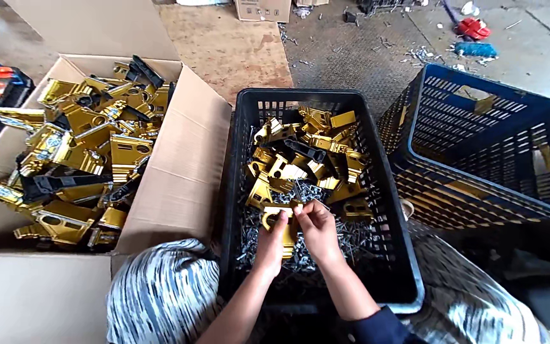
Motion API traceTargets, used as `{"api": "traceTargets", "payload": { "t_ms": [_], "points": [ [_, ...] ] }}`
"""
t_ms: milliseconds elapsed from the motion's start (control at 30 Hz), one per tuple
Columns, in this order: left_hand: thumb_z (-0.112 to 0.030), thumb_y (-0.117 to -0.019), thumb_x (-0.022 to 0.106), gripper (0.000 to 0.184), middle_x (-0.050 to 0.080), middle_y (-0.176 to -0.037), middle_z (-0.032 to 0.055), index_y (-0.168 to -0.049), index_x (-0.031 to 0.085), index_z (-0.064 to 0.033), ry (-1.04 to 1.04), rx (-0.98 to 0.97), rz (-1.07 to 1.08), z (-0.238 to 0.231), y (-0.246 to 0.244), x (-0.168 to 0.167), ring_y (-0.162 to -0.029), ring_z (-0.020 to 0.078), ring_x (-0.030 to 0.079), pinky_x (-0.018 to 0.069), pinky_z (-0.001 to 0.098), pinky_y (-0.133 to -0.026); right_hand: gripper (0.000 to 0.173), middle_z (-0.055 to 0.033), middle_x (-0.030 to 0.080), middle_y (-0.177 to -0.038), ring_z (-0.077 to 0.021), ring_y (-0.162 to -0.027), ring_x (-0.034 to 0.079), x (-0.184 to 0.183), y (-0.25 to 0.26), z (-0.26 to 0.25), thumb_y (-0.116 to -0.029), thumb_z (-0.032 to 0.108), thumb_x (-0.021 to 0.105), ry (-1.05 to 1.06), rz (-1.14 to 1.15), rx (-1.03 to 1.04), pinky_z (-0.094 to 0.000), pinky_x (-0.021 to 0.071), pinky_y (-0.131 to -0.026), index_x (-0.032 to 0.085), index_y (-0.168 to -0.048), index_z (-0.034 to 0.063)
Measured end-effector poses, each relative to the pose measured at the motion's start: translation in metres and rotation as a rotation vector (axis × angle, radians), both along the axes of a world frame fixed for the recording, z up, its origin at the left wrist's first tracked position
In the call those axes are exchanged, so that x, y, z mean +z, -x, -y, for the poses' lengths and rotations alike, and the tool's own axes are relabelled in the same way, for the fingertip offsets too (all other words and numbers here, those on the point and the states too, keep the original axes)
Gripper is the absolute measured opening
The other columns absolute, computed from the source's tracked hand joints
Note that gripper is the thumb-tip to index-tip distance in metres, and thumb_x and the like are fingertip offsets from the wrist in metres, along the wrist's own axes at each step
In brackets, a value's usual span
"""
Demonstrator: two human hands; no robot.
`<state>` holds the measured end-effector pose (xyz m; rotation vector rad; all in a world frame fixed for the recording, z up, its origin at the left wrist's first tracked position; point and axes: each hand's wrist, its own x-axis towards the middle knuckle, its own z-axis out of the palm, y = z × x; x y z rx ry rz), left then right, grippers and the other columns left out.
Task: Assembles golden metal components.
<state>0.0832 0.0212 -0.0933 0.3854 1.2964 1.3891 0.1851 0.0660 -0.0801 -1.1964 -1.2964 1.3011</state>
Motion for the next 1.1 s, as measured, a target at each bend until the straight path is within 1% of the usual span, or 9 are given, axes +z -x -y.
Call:
{"api": "traceTargets", "payload": {
  "t_ms": [167, 300, 400, 600, 733, 867, 967, 1033, 1100],
  "points": [
    [-0.034, -0.0994, 0.066, 0.038, 0.073, -0.092, 0.0088, -0.112, 0.066, 0.0024, 0.057, -0.005, -0.076, 0.004, 0.009, 0.000, -0.083, 0.0145, 0.071, 0.0611, 0.0332, -0.079, 0.019, 0.0034, 0.055, -0.069, -0.0042, -0.061, 0.054, -0.014, 0.001, 0.000, -0.0967, 0.013, 0.063, -0.083, 0.093, 0.064, -0.0212, 0.0476, -0.058, 0.055, -0.080, 0.0085],
    [-0.044, -0.1062, 0.051, 0.046, 0.071, -0.092, 0.0121, -0.121, 0.062, -0.0022, 0.236, 0.033, 0.165, 0.009, 0.039, 0.024, -0.062, 0.0150, 0.064, 0.0518, 0.0262, -0.050, 0.016, 0.0074, 0.055, -0.066, -0.0018, -0.057, 0.052, -0.012, -0.010, -0.007, -0.0968, 0.019, 0.064, 0.095, 0.078, 0.218, -0.0202, 0.0450, -0.055, 0.060, -0.083, 0.0105],
    [-0.049, -0.1086, 0.036, 0.050, 0.067, -0.088, 0.0102, -0.127, 0.056, -0.0078, 0.109, 0.246, 0.230, 0.007, 0.094, 0.056, -0.054, 0.0128, 0.059, 0.0468, 0.0242, -0.042, 0.018, 0.0048, 0.057, -0.070, -0.0035, -0.059, 0.053, -0.014, -0.030, -0.016, -0.1005, 0.024, 0.060, 0.170, 0.250, 0.362, -0.0224, 0.0472, -0.058, 0.063, -0.091, 0.0085],
    [-0.067, -0.1024, 0.034, 0.050, 0.066, -0.109, -0.0026, -0.128, 0.048, -0.0268, -0.245, 0.667, -0.050, 0.007, 0.270, 0.114, -0.096, 0.0130, 0.068, 0.0593, 0.0360, -0.081, 0.040, -0.0163, 0.072, -0.107, -0.0325, -0.101, 0.069, -0.022, -0.052, -0.044, -0.1017, 0.040, 0.062, 0.228, 0.929, 0.691, -0.0576, 0.0527, -0.093, 0.069, -0.120, 0.0046],
    [-0.074, -0.0988, 0.033, 0.083, 0.050, -0.149, 0.0095, -0.157, 0.026, -0.0151, -0.166, 0.799, -0.076, 0.017, 0.316, 0.108, -0.131, 0.0236, 0.057, 0.0517, 0.0428, -0.105, 0.033, -0.0179, 0.070, -0.121, -0.0378, -0.114, 0.067, -0.016, -0.012, -0.059, -0.1031, 0.029, 0.056, 0.117, 1.145, 0.580, -0.0613, 0.0512, -0.096, 0.070, -0.124, 0.0083],
    [-0.053, -0.1083, 0.029, 0.060, 0.049, -0.151, 0.0072, -0.156, 0.031, -0.0174, -0.118, 0.585, -0.059, 0.010, 0.259, 0.099, -0.132, 0.0222, 0.056, 0.0499, 0.0416, -0.105, 0.044, -0.0218, 0.068, -0.126, -0.0446, -0.111, 0.068, -0.020, 0.054, -0.071, -0.1023, 0.017, 0.054, -0.058, 1.165, 0.632, -0.0650, 0.0530, -0.090, 0.058, -0.145, 0.0225],
    [-0.031, -0.1082, 0.035, 0.049, 0.055, -0.144, 0.0047, -0.154, 0.035, -0.0150, -0.242, 0.116, -0.431, -0.003, 0.215, 0.106, -0.126, 0.0216, 0.059, 0.0507, 0.0429, -0.104, 0.068, -0.0244, 0.061, -0.135, -0.0490, -0.107, 0.066, -0.025, 0.093, -0.082, -0.0998, 0.016, 0.059, -0.067, 1.329, 0.845, -0.0692, 0.0528, -0.082, 0.034, -0.160, 0.0369],
    [-0.022, -0.0997, 0.054, 0.054, 0.059, -0.142, 0.0060, -0.151, 0.042, -0.0079, -0.321, -0.222, -0.769, -0.010, 0.190, 0.101, -0.120, 0.0183, 0.064, 0.0558, 0.0396, -0.100, 0.062, -0.0242, 0.065, -0.128, -0.0490, -0.105, 0.067, -0.020, 0.095, -0.087, -0.0945, 0.030, 0.072, -0.134, 1.378, 0.878, -0.0695, 0.0528, -0.080, 0.049, -0.151, 0.0270],
    [-0.025, -0.0893, 0.070, 0.062, 0.059, -0.142, 0.0043, -0.147, 0.052, -0.0125, -0.354, -0.412, -1.033, -0.019, 0.167, 0.087, -0.124, 0.0167, 0.061, 0.0558, 0.0409, -0.099, 0.059, -0.0223, 0.068, -0.119, -0.0469, -0.101, 0.068, -0.015, 0.082, -0.094, -0.0904, 0.042, 0.076, -0.219, 1.387, 0.869, -0.0678, 0.0534, -0.077, 0.057, -0.143, 0.0225]
  ]
}}
